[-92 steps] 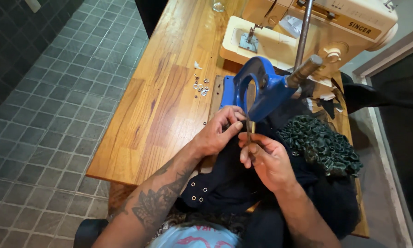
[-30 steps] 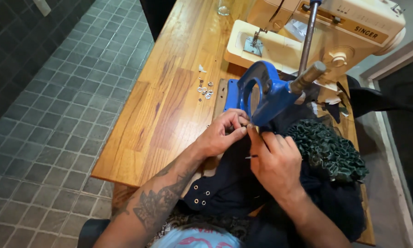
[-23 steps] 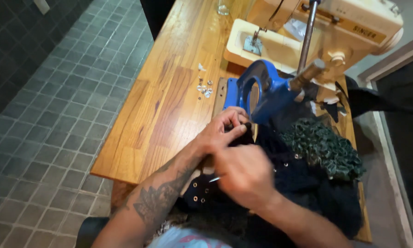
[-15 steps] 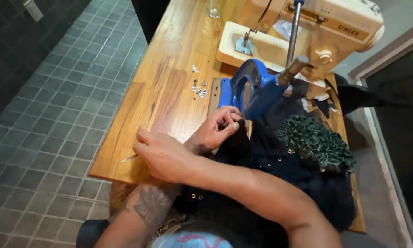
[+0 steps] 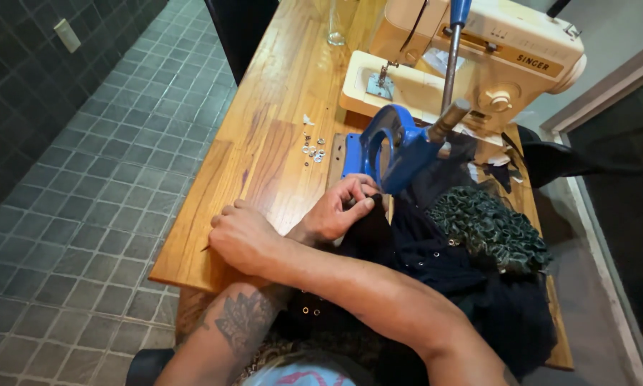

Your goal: Attaching metal eyelets to a black fabric garment using a manual hand press

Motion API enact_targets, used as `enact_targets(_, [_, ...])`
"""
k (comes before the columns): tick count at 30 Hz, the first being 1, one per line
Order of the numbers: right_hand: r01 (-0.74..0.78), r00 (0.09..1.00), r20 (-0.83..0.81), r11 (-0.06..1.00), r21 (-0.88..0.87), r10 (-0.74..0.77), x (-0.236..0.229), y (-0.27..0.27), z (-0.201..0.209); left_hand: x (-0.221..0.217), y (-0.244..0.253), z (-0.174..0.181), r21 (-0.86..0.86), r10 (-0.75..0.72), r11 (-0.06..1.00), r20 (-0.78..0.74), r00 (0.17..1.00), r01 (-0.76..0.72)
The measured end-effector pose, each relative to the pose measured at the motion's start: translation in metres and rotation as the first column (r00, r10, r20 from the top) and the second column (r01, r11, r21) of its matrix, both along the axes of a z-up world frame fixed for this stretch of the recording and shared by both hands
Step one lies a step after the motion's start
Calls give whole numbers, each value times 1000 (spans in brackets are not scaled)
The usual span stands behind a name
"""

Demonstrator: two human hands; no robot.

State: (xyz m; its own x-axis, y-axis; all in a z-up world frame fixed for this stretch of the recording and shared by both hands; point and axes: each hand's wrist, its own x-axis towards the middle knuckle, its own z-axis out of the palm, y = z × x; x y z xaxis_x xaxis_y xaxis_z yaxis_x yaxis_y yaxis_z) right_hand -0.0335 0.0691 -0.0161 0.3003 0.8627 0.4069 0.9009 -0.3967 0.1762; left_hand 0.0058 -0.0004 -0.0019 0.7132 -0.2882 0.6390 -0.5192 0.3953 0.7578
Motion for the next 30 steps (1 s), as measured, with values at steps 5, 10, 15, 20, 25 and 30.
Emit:
enact_targets(5, [-109, 994, -3, 992, 58, 109, -7, -18, 36, 3, -6, -12, -11, -30, 999, -15, 999, 30])
enact_targets(10, [-184, 983, 98, 872, 455, 156, -42, -55, 164, 6, -6, -15, -27, -25, 999, -28, 999, 24])
enact_targets(15, [7, 946, 176, 560, 828, -273, -19, -156, 269, -8, 3, 10, 50, 0, 999, -89, 996, 4])
enact_targets(20, [382, 924, -332, 407, 830, -191, 74, -223, 290, -12, -1, 14, 47, -32, 998, -94, 995, 37])
enact_targets(25, [794, 598, -799, 93, 601, 56, 145, -258, 296, -17, 0, 20, 28, -33, 999, -86, 996, 35])
enact_targets(30, [853, 412, -895, 271, 446, 174, 115, -234, 318, -19, -1, 18, 36, -54, 998, -69, 996, 57])
